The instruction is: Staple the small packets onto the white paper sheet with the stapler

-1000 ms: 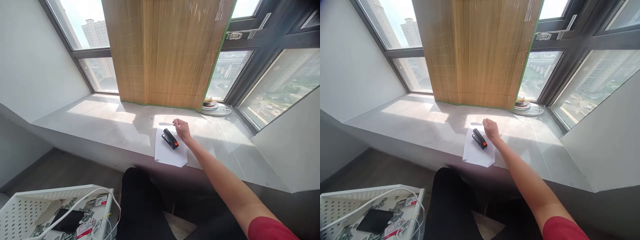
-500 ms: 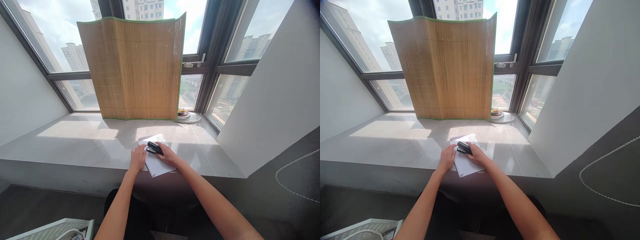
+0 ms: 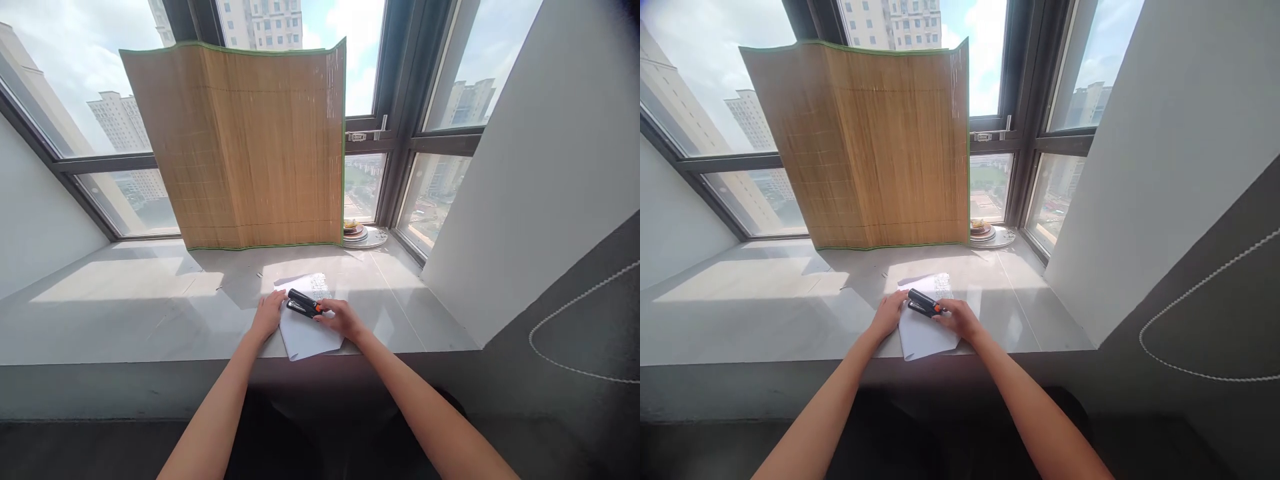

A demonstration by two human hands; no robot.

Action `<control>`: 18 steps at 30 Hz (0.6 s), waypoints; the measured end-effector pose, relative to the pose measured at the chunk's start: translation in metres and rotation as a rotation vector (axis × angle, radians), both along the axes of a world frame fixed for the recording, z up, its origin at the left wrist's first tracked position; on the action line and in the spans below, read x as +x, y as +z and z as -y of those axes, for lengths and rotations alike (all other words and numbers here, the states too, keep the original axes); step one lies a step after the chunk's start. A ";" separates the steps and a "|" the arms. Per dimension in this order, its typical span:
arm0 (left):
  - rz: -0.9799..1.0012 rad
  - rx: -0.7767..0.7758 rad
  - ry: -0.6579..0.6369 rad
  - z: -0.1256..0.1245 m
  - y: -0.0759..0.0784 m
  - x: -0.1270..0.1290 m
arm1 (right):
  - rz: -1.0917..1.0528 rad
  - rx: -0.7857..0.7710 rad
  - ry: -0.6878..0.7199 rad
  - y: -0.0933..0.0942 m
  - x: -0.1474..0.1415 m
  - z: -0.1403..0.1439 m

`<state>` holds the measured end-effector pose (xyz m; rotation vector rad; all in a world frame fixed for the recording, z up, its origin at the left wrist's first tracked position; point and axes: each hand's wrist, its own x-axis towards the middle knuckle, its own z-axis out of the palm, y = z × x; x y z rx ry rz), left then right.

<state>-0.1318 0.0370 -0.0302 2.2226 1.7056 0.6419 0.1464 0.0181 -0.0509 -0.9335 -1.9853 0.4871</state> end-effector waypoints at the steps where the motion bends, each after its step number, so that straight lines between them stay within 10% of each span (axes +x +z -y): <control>1: 0.008 0.003 -0.002 -0.001 0.000 0.000 | 0.000 0.001 -0.006 0.001 0.000 0.001; 18: 0.354 0.004 0.037 -0.012 -0.010 -0.013 | -0.235 -0.061 -0.099 0.004 0.000 -0.005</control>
